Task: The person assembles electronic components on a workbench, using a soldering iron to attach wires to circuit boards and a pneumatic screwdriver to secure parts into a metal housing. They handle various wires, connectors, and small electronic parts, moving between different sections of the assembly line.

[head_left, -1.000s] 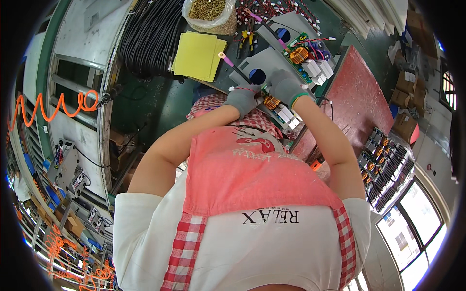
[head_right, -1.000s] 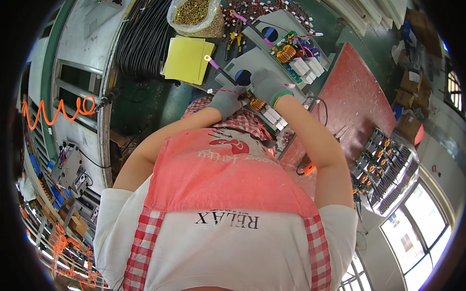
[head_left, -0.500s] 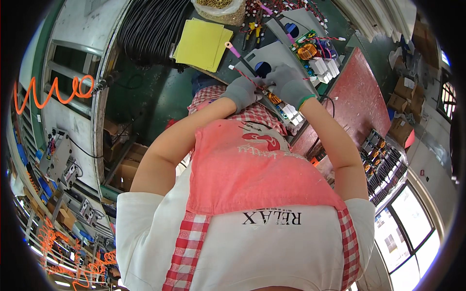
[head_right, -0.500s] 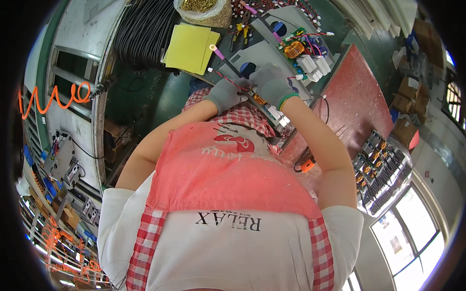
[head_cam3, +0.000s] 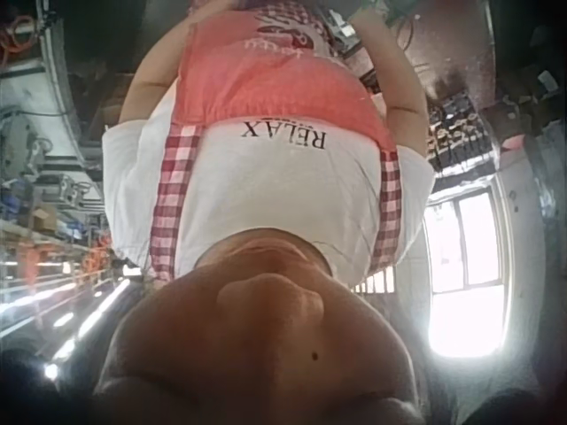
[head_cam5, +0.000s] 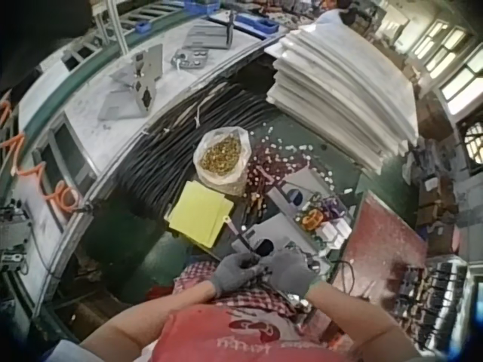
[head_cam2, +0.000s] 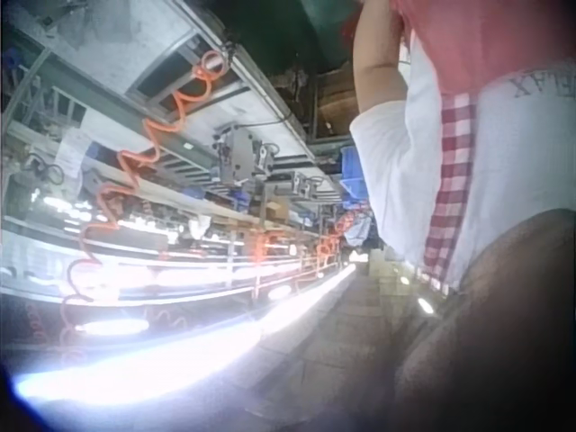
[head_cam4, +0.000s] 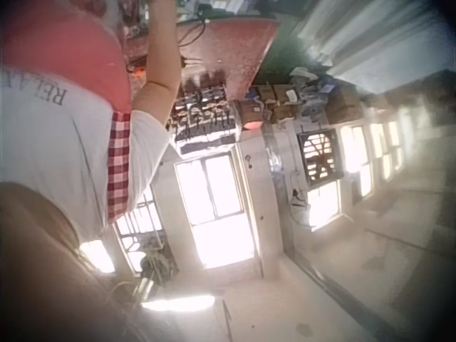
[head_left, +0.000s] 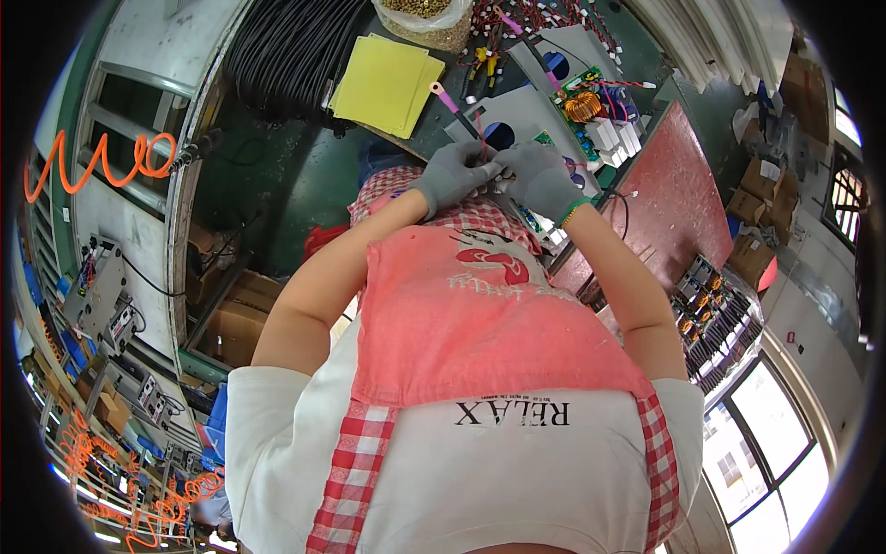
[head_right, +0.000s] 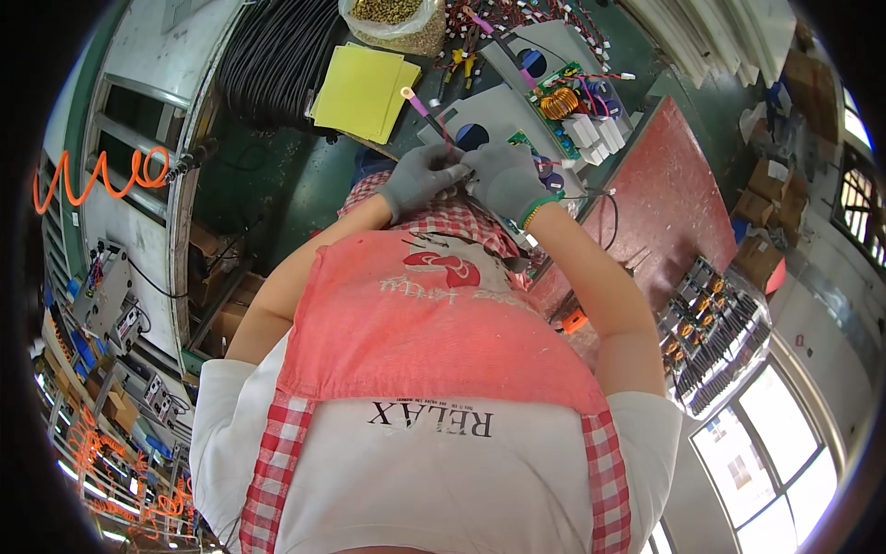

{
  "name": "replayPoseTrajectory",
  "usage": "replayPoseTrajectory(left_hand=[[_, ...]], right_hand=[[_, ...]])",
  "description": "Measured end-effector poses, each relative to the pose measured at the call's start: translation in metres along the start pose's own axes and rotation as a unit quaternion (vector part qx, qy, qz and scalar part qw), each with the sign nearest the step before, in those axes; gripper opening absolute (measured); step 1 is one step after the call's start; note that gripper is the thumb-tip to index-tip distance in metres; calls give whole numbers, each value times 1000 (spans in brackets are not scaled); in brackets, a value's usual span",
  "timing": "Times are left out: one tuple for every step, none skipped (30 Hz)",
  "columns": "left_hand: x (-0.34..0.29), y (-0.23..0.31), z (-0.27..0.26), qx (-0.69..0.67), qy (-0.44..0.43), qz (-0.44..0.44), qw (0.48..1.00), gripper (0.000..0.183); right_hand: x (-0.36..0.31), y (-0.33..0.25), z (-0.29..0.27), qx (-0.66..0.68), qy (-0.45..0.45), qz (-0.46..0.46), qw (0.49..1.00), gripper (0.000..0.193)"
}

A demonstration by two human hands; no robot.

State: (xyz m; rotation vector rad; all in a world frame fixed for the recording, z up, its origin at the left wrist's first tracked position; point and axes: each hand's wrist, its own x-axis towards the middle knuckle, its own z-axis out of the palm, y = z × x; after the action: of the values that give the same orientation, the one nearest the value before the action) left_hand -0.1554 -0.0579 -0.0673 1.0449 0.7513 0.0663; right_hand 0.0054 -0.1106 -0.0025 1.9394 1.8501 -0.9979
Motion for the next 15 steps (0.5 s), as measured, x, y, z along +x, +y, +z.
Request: replayPoseTrajectory(left_hand=[[-4, 6, -3, 8, 16, 11, 1000, 18], [-6, 14, -6, 19, 29, 21, 999, 18], [-6, 19, -9, 27, 42, 18, 999, 19], [-5, 24, -11, 36, 54, 16, 998, 21], [-6, 33, -13, 45, 64, 14, 997, 22], [-7, 43, -12, 51, 61, 13, 997, 23], [-10, 54, -11, 58, 58, 13, 997, 24], [-13, 61, -9, 64, 56, 13, 996, 26], [-13, 63, -8, 103, 57, 46, 992, 26], [-12, 65, -7, 142, 57, 79, 985, 27], [-10, 68, -8, 181, 57, 113, 975, 28], [-9, 74, -8, 184, 14, 92, 978, 29], [-8, 76, -9, 228, -11, 136, 964, 29], [-5, 79, -12, 272, -38, 182, 944, 30], [-3, 85, -16, 314, -63, 228, 920, 31]], right_hand=[[-5, -1, -4, 45, 27, 0, 999, 30], [-8, -3, -7, 92, 55, 2, 994, 30], [-11, -4, -7, 113, 55, 12, 992, 30], [-13, -5, -6, 134, 55, 22, 989, 30], [-15, -5, -5, 155, 55, 33, 986, 29], [-15, -2, 1, 185, 66, 24, 980, 29], [-14, 2, 11, 215, 78, 16, 973, 28], [-13, 2, 13, 244, 89, 6, 966, 27], [-14, 2, 14, 252, 109, 5, 962, 26], [-16, -1, 15, 261, 130, 4, 957, 25], [-17, -5, 14, 269, 152, 3, 951, 24], [-20, -9, 13, 279, 165, 31, 946, 23], [-25, -15, 13, 289, 178, 61, 939, 22], [-28, -21, 12, 300, 193, 90, 930, 20], [-31, -25, 14, 322, 204, 117, 917, 20]])
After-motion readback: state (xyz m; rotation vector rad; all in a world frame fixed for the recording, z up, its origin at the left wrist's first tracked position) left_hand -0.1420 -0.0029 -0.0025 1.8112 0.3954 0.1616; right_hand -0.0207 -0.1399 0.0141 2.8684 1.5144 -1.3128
